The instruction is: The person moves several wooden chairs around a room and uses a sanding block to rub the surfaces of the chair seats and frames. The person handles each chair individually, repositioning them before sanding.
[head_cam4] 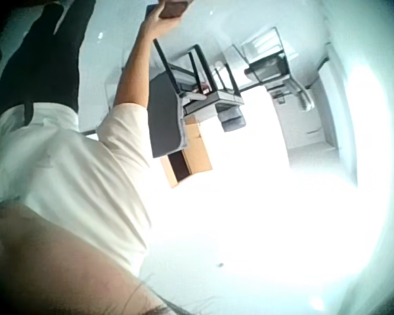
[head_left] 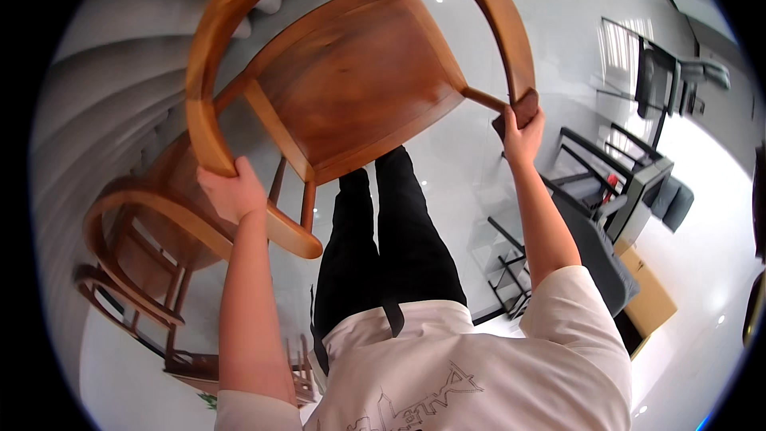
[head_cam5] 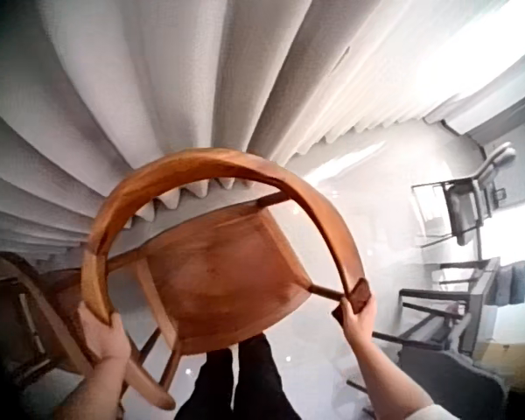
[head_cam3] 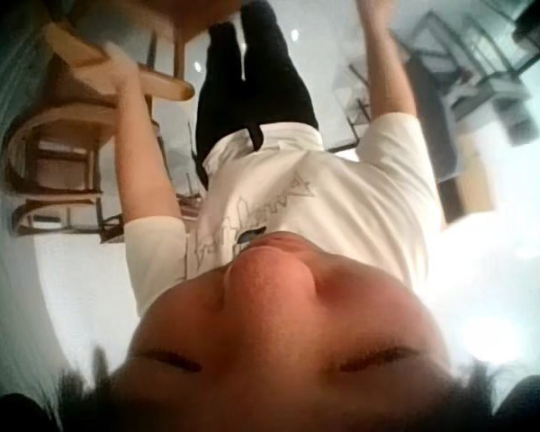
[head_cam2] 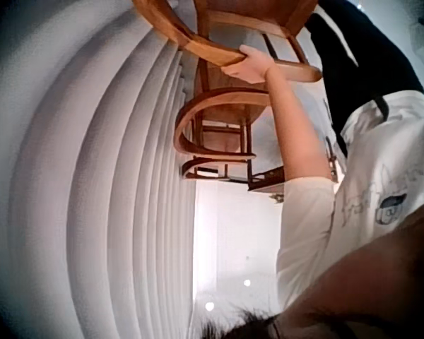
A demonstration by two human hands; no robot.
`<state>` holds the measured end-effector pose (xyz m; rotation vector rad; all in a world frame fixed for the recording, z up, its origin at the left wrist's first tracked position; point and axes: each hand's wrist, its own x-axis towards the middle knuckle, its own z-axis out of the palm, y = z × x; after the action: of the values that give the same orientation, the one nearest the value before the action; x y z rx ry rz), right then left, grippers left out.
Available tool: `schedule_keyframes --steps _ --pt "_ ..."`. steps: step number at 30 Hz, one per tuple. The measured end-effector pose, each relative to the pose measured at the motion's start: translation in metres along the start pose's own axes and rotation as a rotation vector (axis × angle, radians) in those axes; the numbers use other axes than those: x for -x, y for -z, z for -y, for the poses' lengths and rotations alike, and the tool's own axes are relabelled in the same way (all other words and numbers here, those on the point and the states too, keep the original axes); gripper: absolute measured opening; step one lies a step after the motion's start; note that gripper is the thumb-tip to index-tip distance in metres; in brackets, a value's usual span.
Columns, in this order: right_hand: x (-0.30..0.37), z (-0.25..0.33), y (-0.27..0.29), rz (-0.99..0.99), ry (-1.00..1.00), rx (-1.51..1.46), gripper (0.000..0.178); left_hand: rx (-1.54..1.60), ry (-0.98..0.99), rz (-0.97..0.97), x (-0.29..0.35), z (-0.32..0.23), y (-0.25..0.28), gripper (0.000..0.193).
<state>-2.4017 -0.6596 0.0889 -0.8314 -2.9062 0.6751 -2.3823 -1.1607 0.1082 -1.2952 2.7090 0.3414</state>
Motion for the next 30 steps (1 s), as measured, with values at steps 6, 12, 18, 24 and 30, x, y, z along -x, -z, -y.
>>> schedule_keyframes --steps 6,12,18,24,30 --pt "-0.055 0.040 -0.010 0.037 0.229 0.230 0.079 0.015 0.014 0.006 0.000 -0.001 0.002 0.066" --pt "-0.137 0.131 -0.043 0.018 0.463 0.313 0.078 0.070 0.035 0.024 0.000 -0.004 0.007 0.067" --pt "-0.175 0.267 -0.082 0.106 0.944 0.290 0.061 0.077 0.036 0.017 0.002 -0.005 0.007 0.065" --pt "-0.126 0.388 -0.096 0.173 1.380 0.263 0.059 0.096 -0.020 -0.063 0.005 0.004 0.004 0.067" --pt "-0.017 0.472 -0.143 0.337 1.984 0.391 0.038 0.168 0.019 -0.007 0.003 0.005 0.010 0.067"
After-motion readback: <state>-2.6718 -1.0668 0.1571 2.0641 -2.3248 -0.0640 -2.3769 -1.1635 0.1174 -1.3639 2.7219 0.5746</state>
